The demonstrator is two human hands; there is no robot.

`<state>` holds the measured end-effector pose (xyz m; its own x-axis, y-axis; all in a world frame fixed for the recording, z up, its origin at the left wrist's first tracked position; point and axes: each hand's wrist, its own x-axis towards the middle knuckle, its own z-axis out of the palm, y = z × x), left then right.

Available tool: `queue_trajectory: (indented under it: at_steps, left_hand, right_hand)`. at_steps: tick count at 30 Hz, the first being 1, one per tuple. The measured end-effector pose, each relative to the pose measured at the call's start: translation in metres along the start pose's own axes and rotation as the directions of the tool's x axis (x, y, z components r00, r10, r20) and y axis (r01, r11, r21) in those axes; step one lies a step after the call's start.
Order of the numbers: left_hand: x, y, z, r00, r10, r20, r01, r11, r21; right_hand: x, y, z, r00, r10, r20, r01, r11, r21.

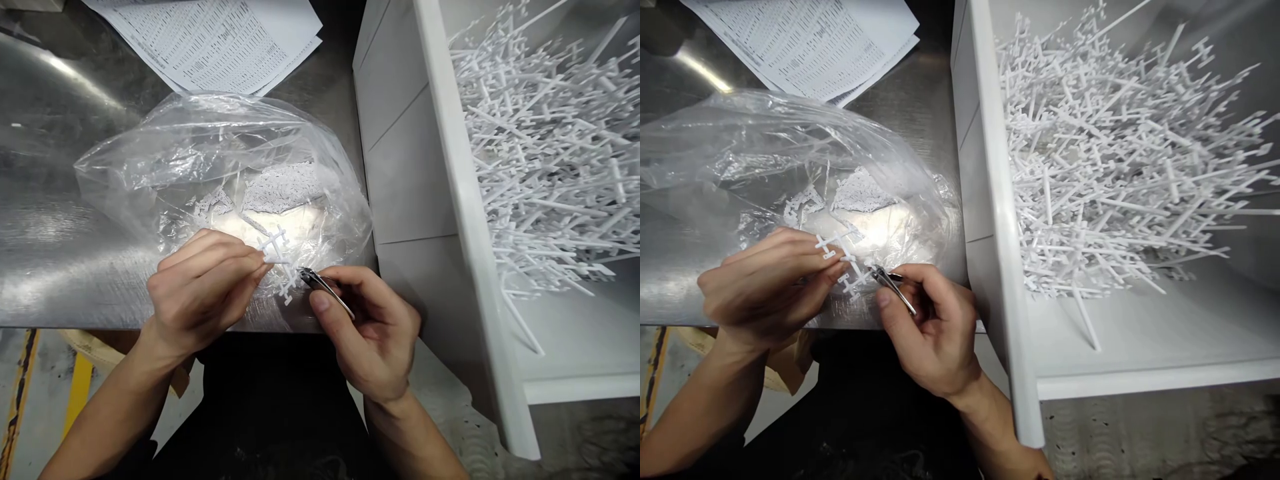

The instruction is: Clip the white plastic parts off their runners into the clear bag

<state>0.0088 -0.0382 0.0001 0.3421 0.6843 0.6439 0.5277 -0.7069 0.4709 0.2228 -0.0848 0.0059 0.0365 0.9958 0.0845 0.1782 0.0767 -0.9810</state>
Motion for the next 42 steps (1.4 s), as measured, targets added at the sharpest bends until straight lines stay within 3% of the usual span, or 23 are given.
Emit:
queue_trajectory:
  at_steps: [12,16,22,27,33,42]
  left_hand:
    - [-0.001,-0.001,-0.001,0.998,-0.009,0.059,0.004,0.996,0.087]
    - [-0.001,-0.001,0.001,1.000,-0.011,0.026,0.008,0.996,0.092]
    - [0.002,0.001,0.003,0.994,-0.102,0.031,0.096,0.984,0.151]
    - [0.002,0.000,0.004,0.995,-0.096,0.003,0.094,0.981,0.168]
    - [0.001,0.000,0.005,0.996,-0.083,-0.039,0.088,0.986,0.143]
    - [0.002,0.001,0.004,0.997,-0.079,0.015,0.074,0.973,0.219]
  right_hand:
    - [0.002,0.006,-0.001,0.997,-0.075,0.002,0.076,0.997,-0.021]
    - [0.007,0.005,-0.001,0.993,-0.122,0.011,0.122,0.992,-0.028]
    - [0.018,0.003,0.004,0.998,-0.063,-0.016,0.062,0.998,-0.032]
    - [0.014,0.000,0.003,0.999,-0.002,-0.038,0.001,1.000,-0.023]
    - [0.010,0.000,0.000,0.995,-0.038,0.090,0.033,0.998,0.061]
    - [0.012,0.001,0.002,0.992,-0.084,0.099,0.082,0.996,0.018]
